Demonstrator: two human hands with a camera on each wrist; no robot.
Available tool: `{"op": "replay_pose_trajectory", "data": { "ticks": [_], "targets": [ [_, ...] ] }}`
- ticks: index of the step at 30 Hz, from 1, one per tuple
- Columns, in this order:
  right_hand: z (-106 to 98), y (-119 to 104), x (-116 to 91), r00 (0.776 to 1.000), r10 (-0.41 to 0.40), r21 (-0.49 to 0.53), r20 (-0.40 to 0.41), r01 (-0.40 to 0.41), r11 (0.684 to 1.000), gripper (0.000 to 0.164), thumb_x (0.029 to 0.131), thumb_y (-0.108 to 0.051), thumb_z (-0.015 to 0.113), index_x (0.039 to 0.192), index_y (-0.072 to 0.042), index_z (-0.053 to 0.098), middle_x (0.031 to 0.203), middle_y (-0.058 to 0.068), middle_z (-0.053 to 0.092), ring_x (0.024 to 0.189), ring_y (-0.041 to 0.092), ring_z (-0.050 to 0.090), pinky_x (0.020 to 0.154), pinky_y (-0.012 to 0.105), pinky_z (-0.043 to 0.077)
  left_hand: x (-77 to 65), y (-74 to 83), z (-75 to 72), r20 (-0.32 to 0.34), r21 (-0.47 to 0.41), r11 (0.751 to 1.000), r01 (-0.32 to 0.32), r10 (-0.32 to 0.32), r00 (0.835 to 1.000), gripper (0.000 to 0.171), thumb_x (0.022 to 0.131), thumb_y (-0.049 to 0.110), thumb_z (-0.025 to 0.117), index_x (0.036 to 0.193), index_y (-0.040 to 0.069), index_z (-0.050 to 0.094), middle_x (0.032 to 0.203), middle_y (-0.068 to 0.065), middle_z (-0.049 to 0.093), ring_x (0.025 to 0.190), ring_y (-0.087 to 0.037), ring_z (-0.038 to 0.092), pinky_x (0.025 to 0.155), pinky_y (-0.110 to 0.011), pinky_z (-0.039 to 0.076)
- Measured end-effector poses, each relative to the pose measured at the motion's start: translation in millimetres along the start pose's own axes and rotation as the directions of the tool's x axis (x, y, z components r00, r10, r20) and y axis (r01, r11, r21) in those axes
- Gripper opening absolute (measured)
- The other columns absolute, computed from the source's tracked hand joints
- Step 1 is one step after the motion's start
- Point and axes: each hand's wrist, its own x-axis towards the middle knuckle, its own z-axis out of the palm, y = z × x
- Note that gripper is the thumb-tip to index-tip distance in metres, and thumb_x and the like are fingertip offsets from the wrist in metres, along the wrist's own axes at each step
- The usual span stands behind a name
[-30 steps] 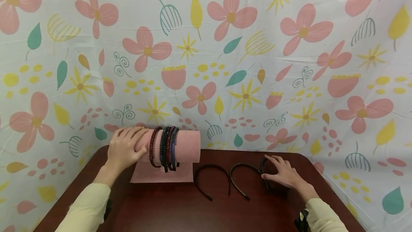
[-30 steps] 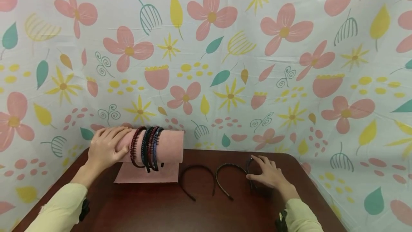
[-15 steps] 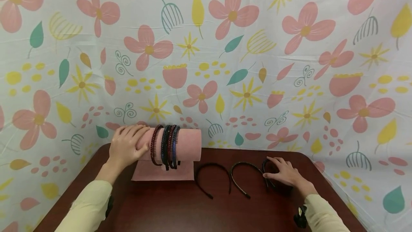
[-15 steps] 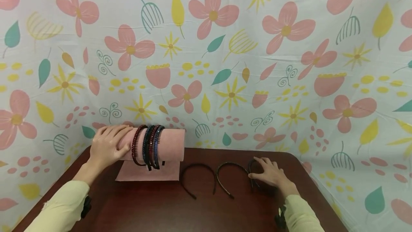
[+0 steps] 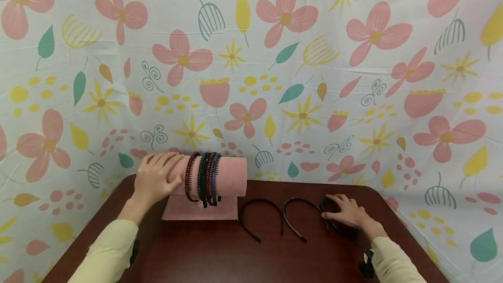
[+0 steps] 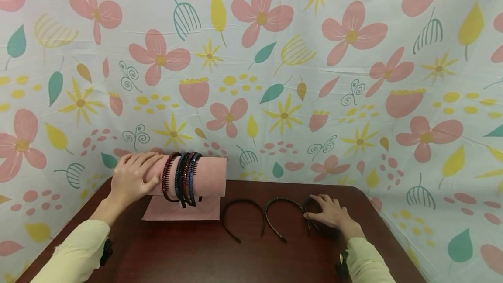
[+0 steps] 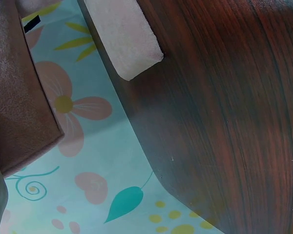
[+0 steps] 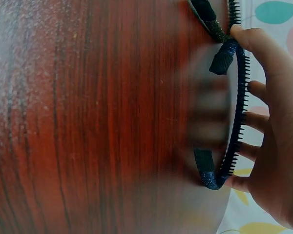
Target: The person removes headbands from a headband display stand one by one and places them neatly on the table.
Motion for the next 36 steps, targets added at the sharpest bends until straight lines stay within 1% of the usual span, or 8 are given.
{"op": "replay_pose_trajectory", "data": {
  "ticks": [7, 11, 15, 19, 22, 27, 32, 36],
  "targets": [
    [1, 0, -3, 1.000, -0.005, 0.032, 0.002, 0.005, 0.999, 0.084, 0.086, -0.060, 0.064, 0.149, -0.009, 0.044, 0.149, 0.030, 0.037, 0.126, 0.063, 0.038, 0.086, 0.081, 0.033, 0.5, 1.6, -1.7, 0.004, -0.004, 1.000, 0.005, -0.005, 1.000, 0.067, 0.095, 0.064, 0.034, 0.120, 0.015, 0.072, 0.114, -0.012, 0.072, 0.106, -0.034, 0.066, 0.095, -0.058, 0.045],
    [0, 0, -5, 1.000, -0.004, 0.034, -0.013, 0.005, 0.999, 0.082, 0.087, -0.060, 0.062, 0.148, -0.008, 0.045, 0.149, 0.031, 0.036, 0.126, 0.064, 0.036, 0.085, 0.081, 0.033, 0.9, 2.3, -1.7, 0.008, -0.010, 1.000, 0.008, -0.008, 1.000, 0.067, 0.095, 0.064, 0.034, 0.120, 0.015, 0.072, 0.115, -0.012, 0.072, 0.107, -0.034, 0.066, 0.096, -0.058, 0.045],
    [-3, -2, -6, 0.998, -0.006, 0.028, -0.065, 0.008, 1.000, 0.079, 0.088, -0.060, 0.062, 0.146, -0.009, 0.048, 0.149, 0.030, 0.037, 0.127, 0.063, 0.037, 0.085, 0.080, 0.034, 1.1, 2.1, -1.7, 0.018, -0.015, 1.000, 0.011, -0.011, 1.000, 0.067, 0.095, 0.065, 0.034, 0.121, 0.015, 0.071, 0.116, -0.012, 0.071, 0.108, -0.034, 0.066, 0.097, -0.058, 0.044],
    [-7, -8, -4, 0.990, -0.026, 0.014, -0.137, 0.029, 0.999, 0.077, 0.088, -0.060, 0.063, 0.145, -0.011, 0.050, 0.148, 0.027, 0.040, 0.129, 0.059, 0.037, 0.087, 0.079, 0.034, 0.3, 1.5, -1.4, 0.018, -0.013, 1.000, 0.014, -0.014, 1.000, 0.067, 0.095, 0.064, 0.034, 0.121, 0.015, 0.071, 0.116, -0.012, 0.071, 0.108, -0.033, 0.066, 0.096, -0.058, 0.045],
    [-11, -15, -1, 0.983, -0.046, 0.007, -0.179, 0.048, 0.999, 0.075, 0.088, -0.061, 0.063, 0.144, -0.012, 0.050, 0.147, 0.024, 0.042, 0.130, 0.055, 0.037, 0.089, 0.078, 0.034, -0.3, 1.1, -0.9, 0.009, -0.011, 1.000, 0.010, -0.010, 1.000, 0.067, 0.095, 0.064, 0.035, 0.120, 0.015, 0.072, 0.115, -0.012, 0.071, 0.108, -0.033, 0.066, 0.095, -0.059, 0.045],
    [-18, -32, 5, 0.972, -0.089, -0.005, -0.217, 0.090, 0.996, 0.073, 0.088, -0.061, 0.063, 0.143, -0.015, 0.052, 0.145, 0.018, 0.048, 0.128, 0.051, 0.042, 0.091, 0.074, 0.036, -0.3, 1.1, 0.0, -0.012, -0.009, 1.000, 0.001, -0.001, 1.000, 0.066, 0.095, 0.064, 0.035, 0.119, 0.014, 0.072, 0.114, -0.012, 0.071, 0.106, -0.034, 0.066, 0.094, -0.058, 0.045],
    [-28, -57, 12, 0.960, -0.145, -0.010, -0.242, 0.147, 0.989, 0.072, 0.088, -0.062, 0.062, 0.144, -0.017, 0.051, 0.143, 0.016, 0.052, 0.127, 0.049, 0.047, 0.093, 0.073, 0.037, 0.0, 1.7, -1.2, -0.003, -0.006, 1.000, 0.009, -0.009, 1.000, 0.064, 0.094, 0.062, 0.037, 0.118, 0.015, 0.072, 0.114, -0.012, 0.071, 0.106, -0.034, 0.066, 0.095, -0.058, 0.045],
    [-35, -74, 16, 0.949, -0.171, -0.002, -0.265, 0.177, 0.984, 0.070, 0.088, -0.061, 0.062, 0.143, -0.019, 0.052, 0.140, 0.015, 0.054, 0.125, 0.045, 0.049, 0.093, 0.071, 0.039, 0.3, 2.5, -1.2, 0.001, -0.004, 1.000, 0.011, -0.011, 1.000, 0.063, 0.093, 0.060, 0.038, 0.119, 0.015, 0.073, 0.113, -0.012, 0.072, 0.106, -0.034, 0.066, 0.095, -0.059, 0.045]
  ]
}}
